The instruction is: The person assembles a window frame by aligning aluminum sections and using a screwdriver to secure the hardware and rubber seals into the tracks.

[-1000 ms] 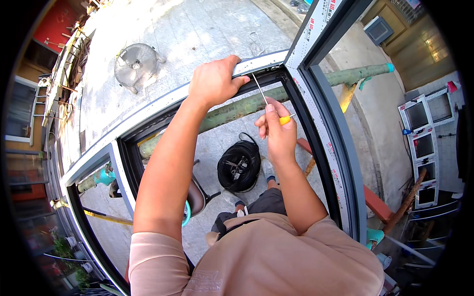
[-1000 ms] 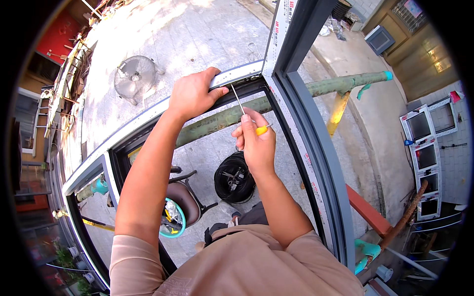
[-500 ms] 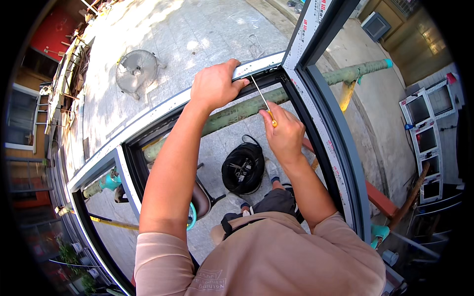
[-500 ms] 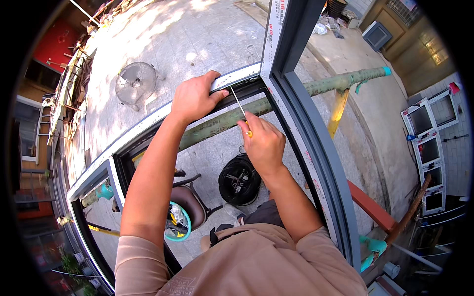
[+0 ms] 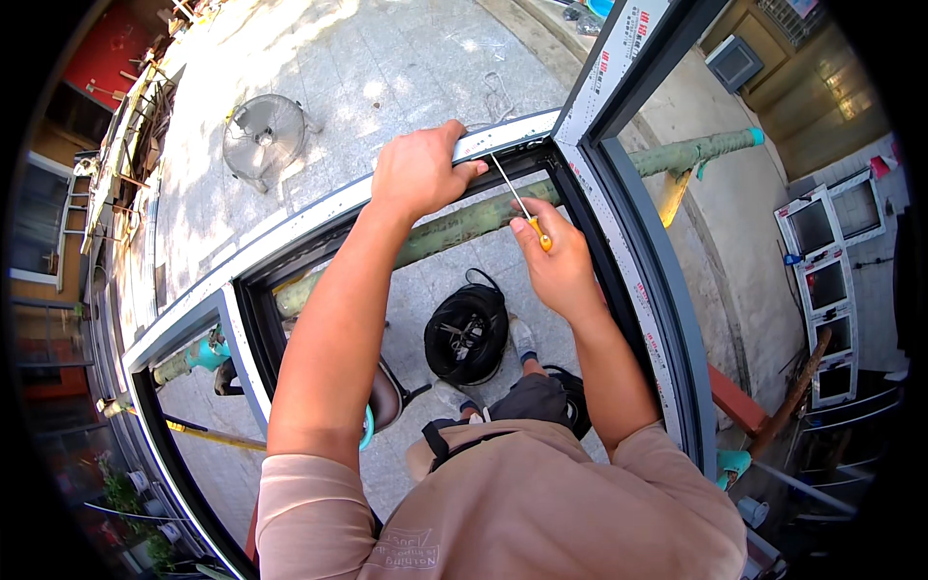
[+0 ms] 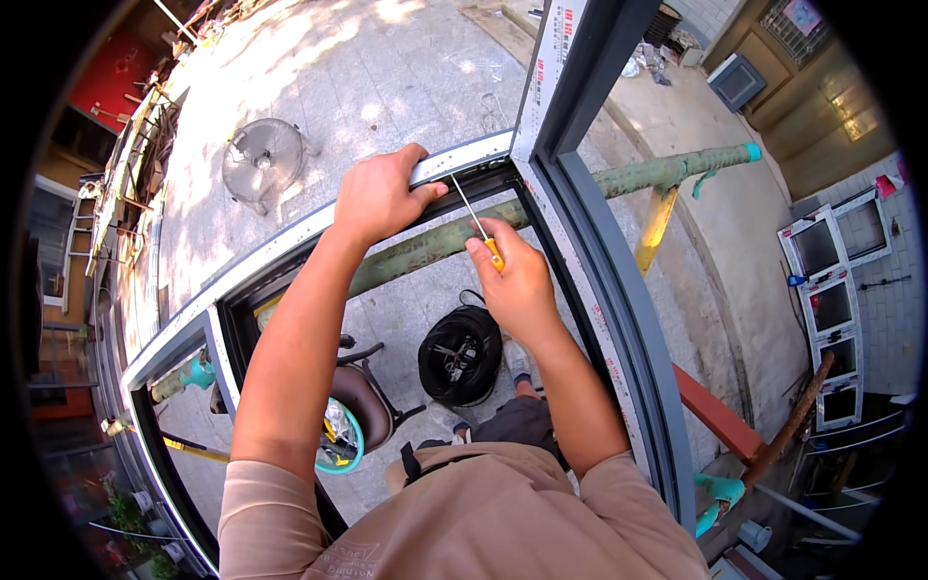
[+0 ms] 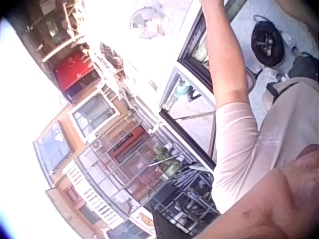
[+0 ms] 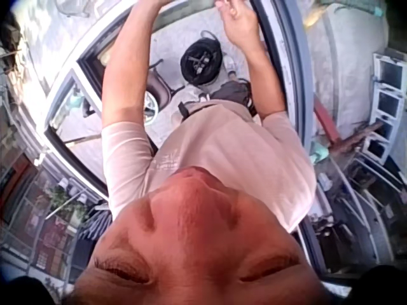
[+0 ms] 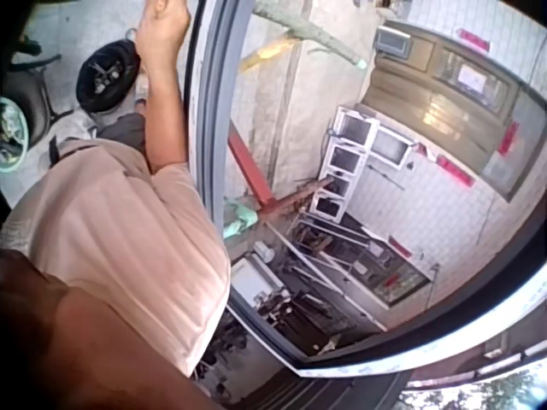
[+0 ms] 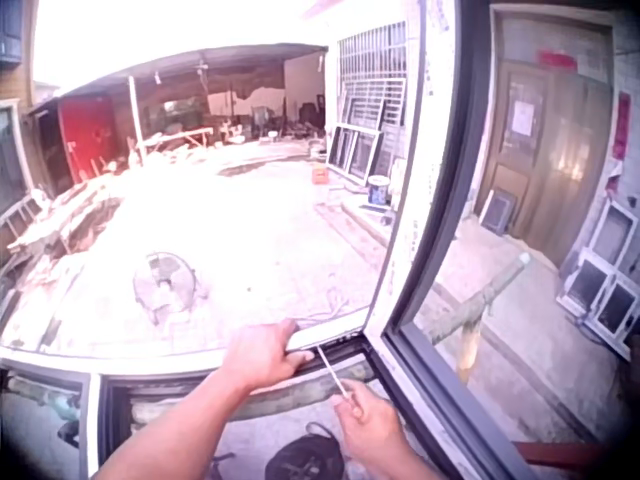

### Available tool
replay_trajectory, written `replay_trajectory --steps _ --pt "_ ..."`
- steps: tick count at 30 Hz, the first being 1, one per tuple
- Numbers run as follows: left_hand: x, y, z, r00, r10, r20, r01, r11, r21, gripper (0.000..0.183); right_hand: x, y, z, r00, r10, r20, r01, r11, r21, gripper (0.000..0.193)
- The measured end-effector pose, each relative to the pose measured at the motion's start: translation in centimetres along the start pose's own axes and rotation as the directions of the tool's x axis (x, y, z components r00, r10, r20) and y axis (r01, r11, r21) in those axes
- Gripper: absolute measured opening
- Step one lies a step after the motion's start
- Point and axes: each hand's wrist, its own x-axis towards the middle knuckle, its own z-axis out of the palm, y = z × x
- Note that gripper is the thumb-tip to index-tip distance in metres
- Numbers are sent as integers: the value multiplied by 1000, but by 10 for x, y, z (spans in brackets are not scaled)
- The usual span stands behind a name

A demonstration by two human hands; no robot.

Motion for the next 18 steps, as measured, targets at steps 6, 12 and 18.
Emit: replay_trajectory --steps 6,12,18 --pt "0 2 -2 999 -43 10 43 999 5 55 8 10 -2 993 23 115 -24 1000 4 34" --pt "0 4 -2 1000 -27 14 27 999 30 54 2 0 5 983 -185 0 156 826 -542 18" --pt "-1 5 -2 999 -38 11 38 999 13 54 -2 6 13 946 -306 -104 181 768 -614 16"
